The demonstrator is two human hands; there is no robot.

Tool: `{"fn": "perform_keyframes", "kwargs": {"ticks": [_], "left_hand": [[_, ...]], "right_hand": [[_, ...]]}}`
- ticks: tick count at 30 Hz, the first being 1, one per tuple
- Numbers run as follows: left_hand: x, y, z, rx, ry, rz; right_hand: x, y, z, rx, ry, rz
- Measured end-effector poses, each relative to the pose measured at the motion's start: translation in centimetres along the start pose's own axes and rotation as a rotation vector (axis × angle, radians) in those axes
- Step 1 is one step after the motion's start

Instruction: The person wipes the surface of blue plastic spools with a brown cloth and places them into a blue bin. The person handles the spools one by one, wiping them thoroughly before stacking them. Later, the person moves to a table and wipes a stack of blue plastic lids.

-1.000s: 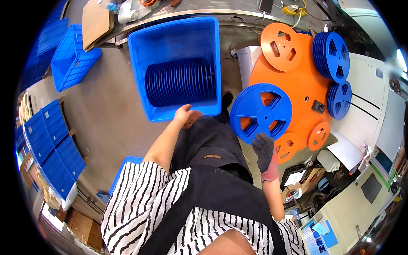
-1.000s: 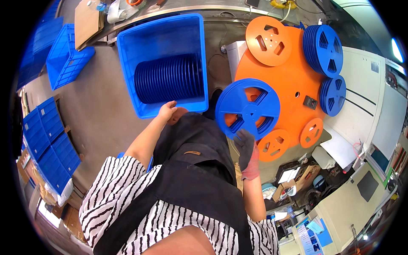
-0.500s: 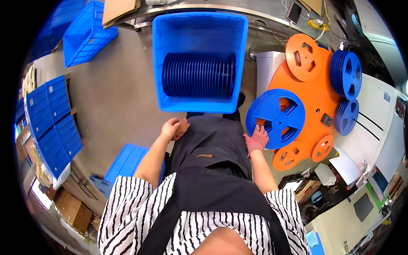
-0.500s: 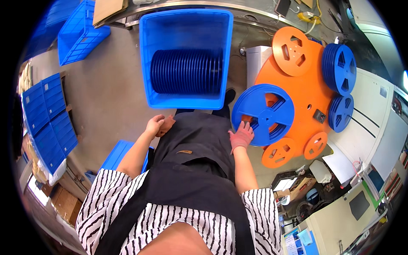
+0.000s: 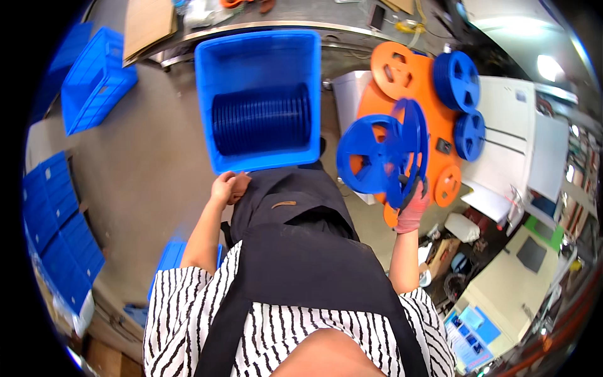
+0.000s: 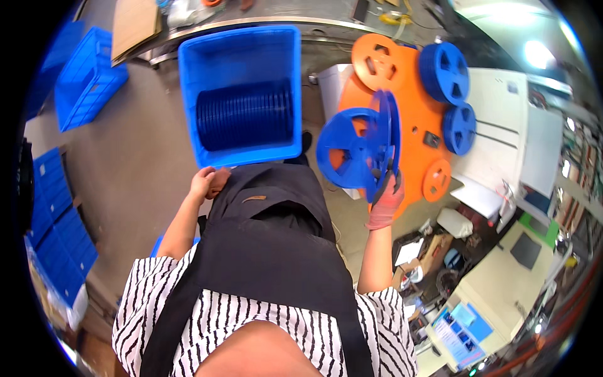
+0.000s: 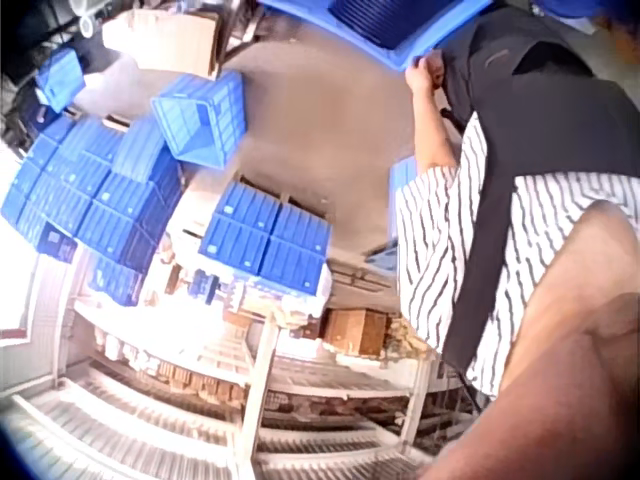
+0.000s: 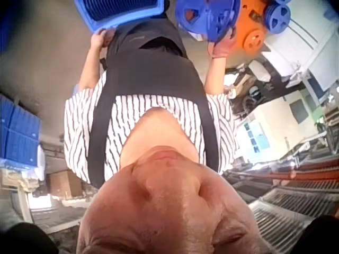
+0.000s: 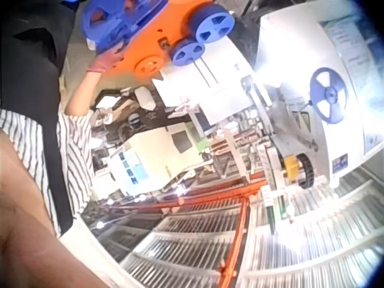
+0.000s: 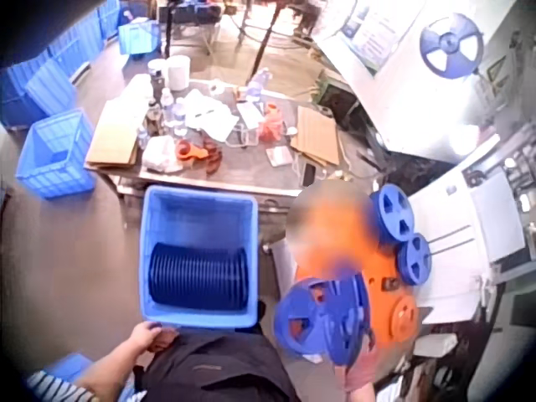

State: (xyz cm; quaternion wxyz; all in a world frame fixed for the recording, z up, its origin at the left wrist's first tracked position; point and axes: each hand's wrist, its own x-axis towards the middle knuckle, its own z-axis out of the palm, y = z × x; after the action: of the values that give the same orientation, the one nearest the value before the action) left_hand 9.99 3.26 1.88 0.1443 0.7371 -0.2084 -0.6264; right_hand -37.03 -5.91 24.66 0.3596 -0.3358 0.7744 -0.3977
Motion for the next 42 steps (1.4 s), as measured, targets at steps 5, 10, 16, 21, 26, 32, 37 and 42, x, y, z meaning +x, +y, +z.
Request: {"fn": "perform_keyframes", "kwargs": {"ticks": [5,10,16,21,26,32,37,42], "left_hand": [[0.9,-0.3,-0.2,-0.154,0.007,0.033],[-0.2,-0.5,-0.5,-0.301,-0.112,-0.106],[-3.8,-1.1,-0.7,-0.141,-0.309,-0.466],[-1.9,-7.0,-2.0,-0.163,-0.177,-0.347],[-0.7,-6.1,-4.3,-0.404,0.044,-0.118],[-4.4,4.8,-4.1,-0.009,0.315,0.421],[-11.3,13.8,-2.0,0.549,0.469,0.996],[-12.4,14.9,-0.1,0.925,0.385,1.179]], "right_hand": [[-1.6,-3.4,-1.4,0.551,-0.205,-0.165],[-3.3,-4.6,1.5,1.215,-0.321,0.161],[-3.6,-5.7,2.7,1.359,-0.5,0.357],[-2.9,-5.8,3.9,1.371,-0.66,0.367],[-2.5,-6.4,4.1,1.343,-0.698,0.367],[-1.8,-8.0,6.3,1.186,-0.516,0.456],[-1.3,-9.0,10.5,1.042,-0.453,0.476],[-0.9,-9.1,15.3,1.064,-0.535,0.706]]}}
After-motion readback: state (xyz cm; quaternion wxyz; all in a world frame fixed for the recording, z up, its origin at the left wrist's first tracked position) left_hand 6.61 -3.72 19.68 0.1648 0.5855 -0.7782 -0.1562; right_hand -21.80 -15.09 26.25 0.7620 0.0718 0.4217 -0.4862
